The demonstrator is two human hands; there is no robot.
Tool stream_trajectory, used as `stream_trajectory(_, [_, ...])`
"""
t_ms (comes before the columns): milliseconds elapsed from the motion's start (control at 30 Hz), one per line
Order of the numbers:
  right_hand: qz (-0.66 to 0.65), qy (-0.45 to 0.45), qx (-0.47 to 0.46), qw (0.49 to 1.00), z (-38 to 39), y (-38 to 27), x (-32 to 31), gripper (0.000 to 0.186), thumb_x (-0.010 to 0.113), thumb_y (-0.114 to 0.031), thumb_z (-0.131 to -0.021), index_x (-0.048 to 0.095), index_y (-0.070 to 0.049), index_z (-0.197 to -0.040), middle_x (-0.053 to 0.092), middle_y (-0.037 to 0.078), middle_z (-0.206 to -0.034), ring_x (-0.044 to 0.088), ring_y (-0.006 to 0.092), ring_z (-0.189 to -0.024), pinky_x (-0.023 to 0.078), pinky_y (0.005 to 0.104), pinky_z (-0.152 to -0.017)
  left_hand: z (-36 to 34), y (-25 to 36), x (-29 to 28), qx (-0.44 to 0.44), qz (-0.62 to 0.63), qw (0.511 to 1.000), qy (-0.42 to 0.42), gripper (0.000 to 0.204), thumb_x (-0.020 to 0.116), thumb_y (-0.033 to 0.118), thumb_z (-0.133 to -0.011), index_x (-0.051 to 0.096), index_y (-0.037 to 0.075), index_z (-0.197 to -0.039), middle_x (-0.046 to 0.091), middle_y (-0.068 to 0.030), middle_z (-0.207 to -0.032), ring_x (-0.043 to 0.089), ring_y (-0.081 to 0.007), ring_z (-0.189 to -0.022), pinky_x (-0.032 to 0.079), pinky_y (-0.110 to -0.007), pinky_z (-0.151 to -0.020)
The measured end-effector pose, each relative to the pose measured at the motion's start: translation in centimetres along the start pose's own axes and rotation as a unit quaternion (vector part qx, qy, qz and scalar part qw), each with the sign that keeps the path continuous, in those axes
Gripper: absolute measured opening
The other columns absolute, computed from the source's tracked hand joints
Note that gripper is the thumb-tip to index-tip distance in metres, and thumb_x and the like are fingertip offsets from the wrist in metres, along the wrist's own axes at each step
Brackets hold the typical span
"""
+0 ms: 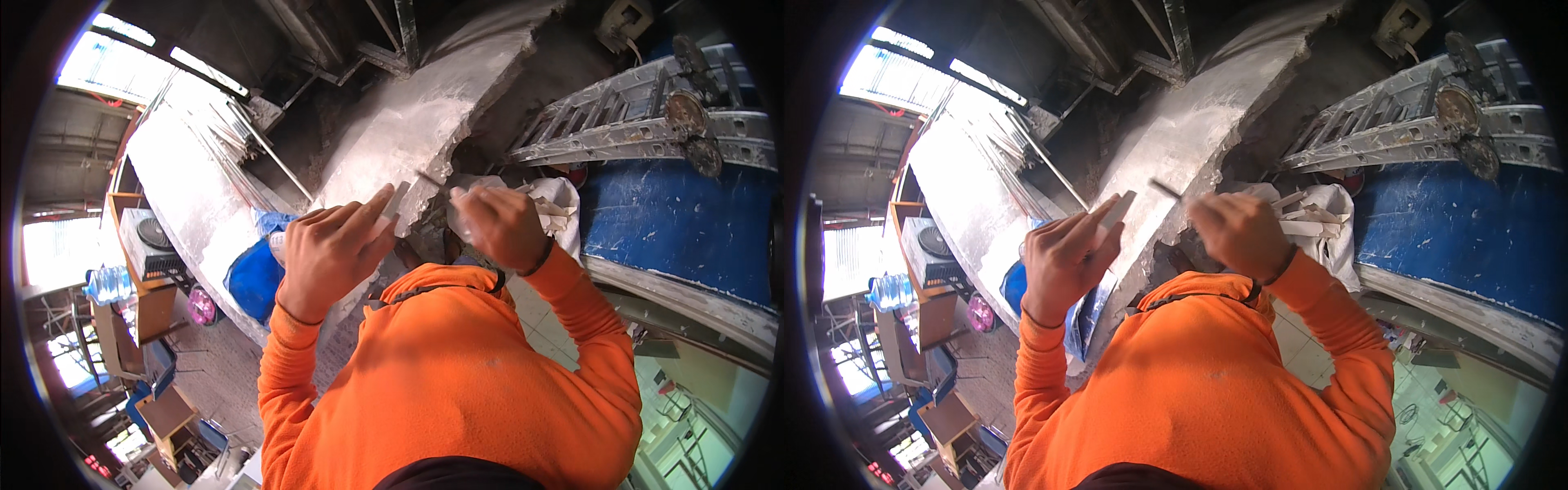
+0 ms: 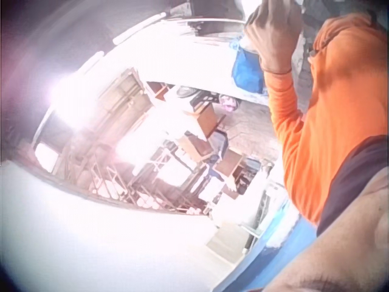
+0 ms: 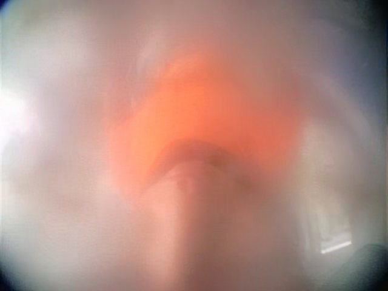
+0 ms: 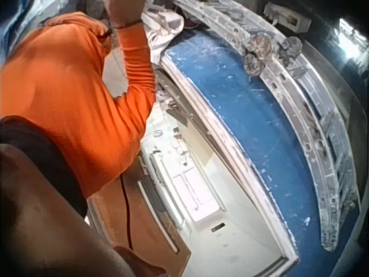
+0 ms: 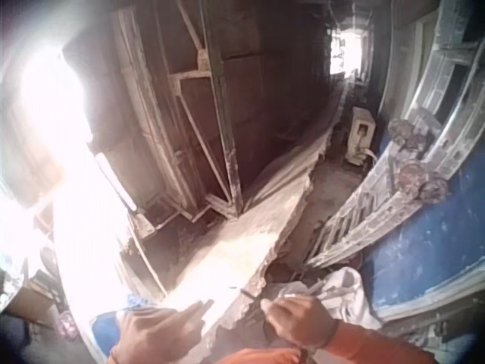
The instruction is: The person retrieves a long white cornice molding from a bag and measures it against a ceiling edge. They then retrieve a small square tile from a bucket and test-fit it into a gap in the ceiling structure. The person continues to handle and position the cornice molding along the ceiling line.
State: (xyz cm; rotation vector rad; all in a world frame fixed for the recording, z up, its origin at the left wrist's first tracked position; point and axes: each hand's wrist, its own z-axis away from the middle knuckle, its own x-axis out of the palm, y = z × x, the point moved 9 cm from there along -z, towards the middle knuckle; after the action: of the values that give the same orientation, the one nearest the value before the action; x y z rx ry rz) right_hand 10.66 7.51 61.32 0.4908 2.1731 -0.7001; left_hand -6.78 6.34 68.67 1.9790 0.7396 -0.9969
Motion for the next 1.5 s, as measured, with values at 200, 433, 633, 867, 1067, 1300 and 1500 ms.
stream_trajectory(200, [0.026,0.052,0.115,0.992,3.5,4.7,-2.2,0.016,0.066,-0.003,-0.088,0.060,-0.002,-0.103,0.069,0.012,-0.082,0.071,0.0268,-0.070,0.055,0.0338,-0.056,-1.6,-1.1,-0.2,-0.029,0.045,0.999,-0.005,0.018,0.076,0.013,-0.082,0.075,0.002,-0.097,0.059,-0.0050,-0.059,0.055,-0.0196,-0.046,0.044,-0.031,-0.046])
stream_trajectory(433, [-0.086,0.131,0.063,0.986,-2.2,-1.8,-6.3,0.023,0.065,0.000,-0.087,0.064,0.000,-0.109,0.065,0.008,-0.075,0.068,0.0233,-0.062,0.053,0.0329,-0.053,-0.7,-2.9,3.0,-0.134,0.266,0.953,-0.063,0.020,0.073,0.015,-0.085,0.066,0.000,-0.074,0.053,-0.0094,-0.054,0.051,-0.0156,-0.042,0.039,-0.031,-0.044])
stream_trajectory(633, [-0.096,0.098,-0.027,0.990,-4.6,-5.5,-5.0,0.033,0.072,0.001,-0.080,0.068,0.002,-0.113,0.067,0.009,-0.079,0.067,0.0217,-0.064,0.052,0.0319,-0.056,-0.3,-2.4,2.7,-0.094,0.230,0.966,-0.071,0.023,0.073,0.016,-0.083,0.062,0.001,-0.070,0.050,-0.0091,-0.053,0.048,-0.0134,-0.042,0.038,-0.031,-0.044])
stream_trajectory(867, [-0.095,0.023,-0.014,0.995,-4.4,-6.4,-3.1,0.035,0.070,-0.001,-0.080,0.067,0.002,-0.115,0.064,0.009,-0.075,0.066,0.0244,-0.063,0.053,0.0356,-0.057,2.1,-3.3,1.2,-0.114,0.186,0.975,-0.043,0.023,0.073,0.014,-0.084,0.062,0.001,-0.070,0.048,-0.0088,-0.053,0.047,-0.0135,-0.043,0.037,-0.031,-0.044])
stream_trajectory(1067, [-0.066,0.014,0.020,0.998,-3.2,-3.3,-1.8,0.020,0.064,-0.003,-0.087,0.065,0.002,-0.106,0.069,0.012,-0.079,0.070,0.0249,-0.065,0.055,0.0339,-0.055,3.9,-4.8,-1.2,-0.192,0.260,0.946,0.026,0.017,0.068,0.012,-0.091,0.071,-0.003,-0.085,0.061,-0.0045,-0.059,0.058,-0.0065,-0.052,0.041,-0.025,-0.048])
stream_trajectory(1300, [-0.200,0.123,0.032,0.972,-6.1,-5.5,-3.1,0.015,0.066,-0.005,-0.092,0.065,0.000,-0.105,0.072,0.015,-0.085,0.072,0.0289,-0.070,0.057,0.0373,-0.060,5.3,-6.4,1.0,-0.263,0.347,0.900,-0.013,0.023,0.065,0.018,-0.097,0.072,-0.004,-0.095,0.068,-0.0015,-0.069,0.062,-0.0054,-0.061,0.045,-0.021,-0.053])
stream_trajectory(1500, [-0.420,0.074,0.220,0.877,-4.8,-2.2,1.0,0.017,0.054,-0.005,-0.101,0.047,-0.001,-0.116,0.055,0.002,-0.063,0.052,0.0064,-0.056,0.042,0.0228,-0.054,7.3,-7.8,4.8,-0.368,0.593,0.711,0.088,0.027,0.060,0.027,-0.102,0.065,0.004,-0.089,0.065,0.0014,-0.073,0.059,-0.0044,-0.059,0.045,-0.021,-0.053])
